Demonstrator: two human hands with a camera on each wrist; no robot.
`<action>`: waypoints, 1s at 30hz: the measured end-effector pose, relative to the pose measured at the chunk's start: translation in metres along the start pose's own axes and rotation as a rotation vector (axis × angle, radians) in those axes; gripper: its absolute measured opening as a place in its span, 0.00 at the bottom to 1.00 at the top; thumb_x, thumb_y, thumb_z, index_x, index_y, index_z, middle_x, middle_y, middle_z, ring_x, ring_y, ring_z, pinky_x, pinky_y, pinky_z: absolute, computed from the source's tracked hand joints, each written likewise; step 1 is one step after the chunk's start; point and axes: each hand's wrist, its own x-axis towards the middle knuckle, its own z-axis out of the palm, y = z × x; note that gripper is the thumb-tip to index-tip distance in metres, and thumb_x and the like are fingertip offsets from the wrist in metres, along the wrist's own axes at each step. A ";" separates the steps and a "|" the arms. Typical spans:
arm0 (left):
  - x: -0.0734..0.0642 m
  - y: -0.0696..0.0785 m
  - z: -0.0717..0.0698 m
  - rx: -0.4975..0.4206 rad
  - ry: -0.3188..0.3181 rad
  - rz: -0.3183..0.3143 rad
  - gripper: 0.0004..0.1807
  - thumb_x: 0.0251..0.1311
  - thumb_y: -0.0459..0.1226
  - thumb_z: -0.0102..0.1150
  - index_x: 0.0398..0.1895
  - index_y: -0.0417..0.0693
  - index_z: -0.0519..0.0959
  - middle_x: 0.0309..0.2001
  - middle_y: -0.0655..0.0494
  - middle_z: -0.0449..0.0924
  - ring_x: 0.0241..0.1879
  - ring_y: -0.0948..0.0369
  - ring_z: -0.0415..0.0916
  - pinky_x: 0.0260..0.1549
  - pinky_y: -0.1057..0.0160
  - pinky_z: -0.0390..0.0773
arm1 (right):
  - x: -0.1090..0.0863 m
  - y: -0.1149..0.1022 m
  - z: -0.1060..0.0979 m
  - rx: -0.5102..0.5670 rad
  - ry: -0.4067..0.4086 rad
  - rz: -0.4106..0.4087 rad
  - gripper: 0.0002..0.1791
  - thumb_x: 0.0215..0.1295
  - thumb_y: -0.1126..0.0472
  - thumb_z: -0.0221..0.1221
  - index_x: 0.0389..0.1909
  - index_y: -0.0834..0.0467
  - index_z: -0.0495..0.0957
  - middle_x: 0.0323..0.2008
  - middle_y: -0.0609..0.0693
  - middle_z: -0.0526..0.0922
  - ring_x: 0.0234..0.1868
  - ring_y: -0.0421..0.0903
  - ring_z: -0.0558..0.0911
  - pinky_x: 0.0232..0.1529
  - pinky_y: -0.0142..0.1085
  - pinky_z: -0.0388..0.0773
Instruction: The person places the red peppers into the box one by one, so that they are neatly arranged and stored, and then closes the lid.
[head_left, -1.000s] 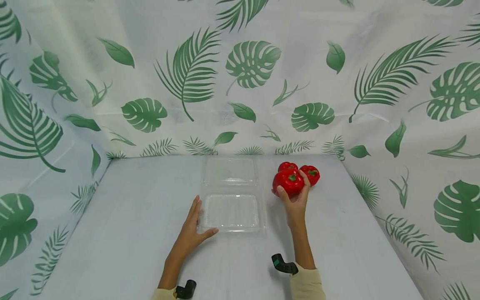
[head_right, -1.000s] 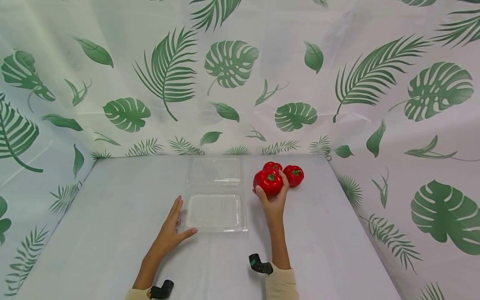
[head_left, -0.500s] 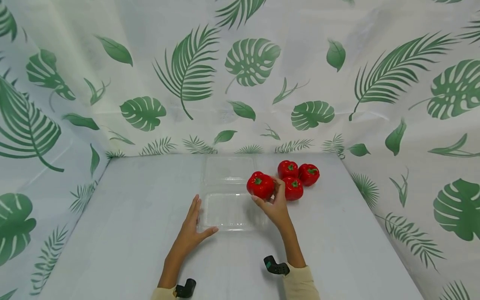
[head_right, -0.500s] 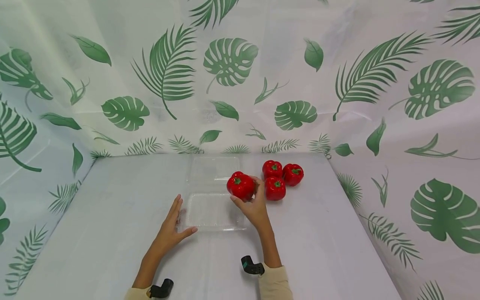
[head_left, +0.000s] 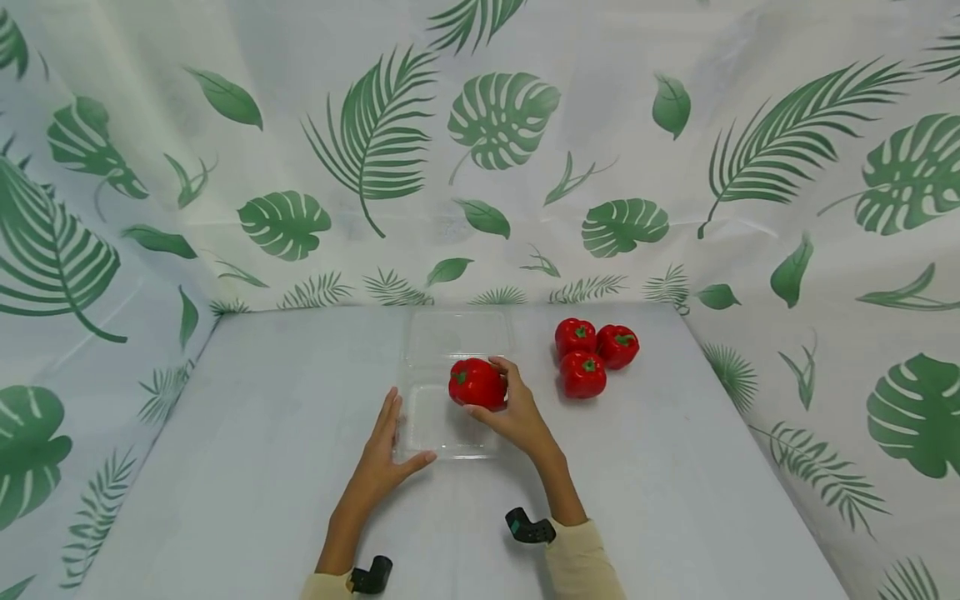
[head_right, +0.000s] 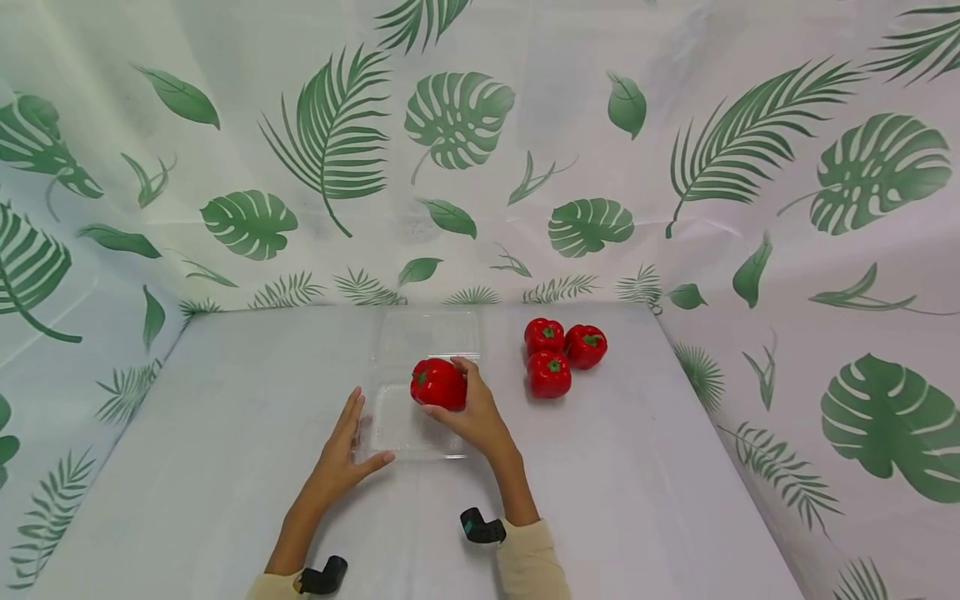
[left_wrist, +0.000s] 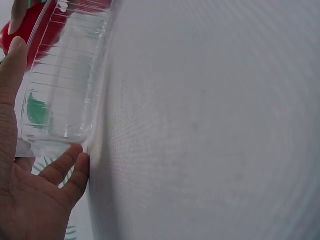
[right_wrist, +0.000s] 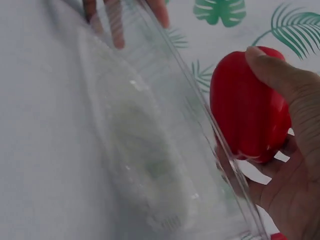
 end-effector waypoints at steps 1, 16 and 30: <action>0.000 0.000 0.000 0.000 0.001 -0.001 0.59 0.49 0.48 0.74 0.78 0.46 0.46 0.80 0.56 0.38 0.73 0.42 0.57 0.62 0.45 0.67 | 0.001 0.000 0.003 -0.011 -0.014 0.003 0.47 0.51 0.52 0.73 0.69 0.53 0.57 0.64 0.55 0.71 0.64 0.54 0.72 0.60 0.52 0.77; 0.001 -0.002 0.000 -0.015 -0.002 0.005 0.59 0.49 0.49 0.74 0.79 0.48 0.46 0.80 0.57 0.39 0.73 0.44 0.58 0.62 0.47 0.68 | 0.015 -0.004 0.042 -0.262 -0.144 0.025 0.47 0.52 0.48 0.72 0.69 0.58 0.60 0.64 0.57 0.72 0.63 0.55 0.74 0.61 0.53 0.76; 0.000 -0.001 0.000 0.007 -0.013 -0.005 0.60 0.48 0.52 0.73 0.79 0.51 0.46 0.80 0.60 0.38 0.75 0.47 0.52 0.63 0.48 0.66 | 0.021 -0.002 0.060 -0.317 -0.148 0.035 0.48 0.55 0.44 0.69 0.72 0.56 0.58 0.62 0.58 0.72 0.62 0.55 0.75 0.60 0.52 0.77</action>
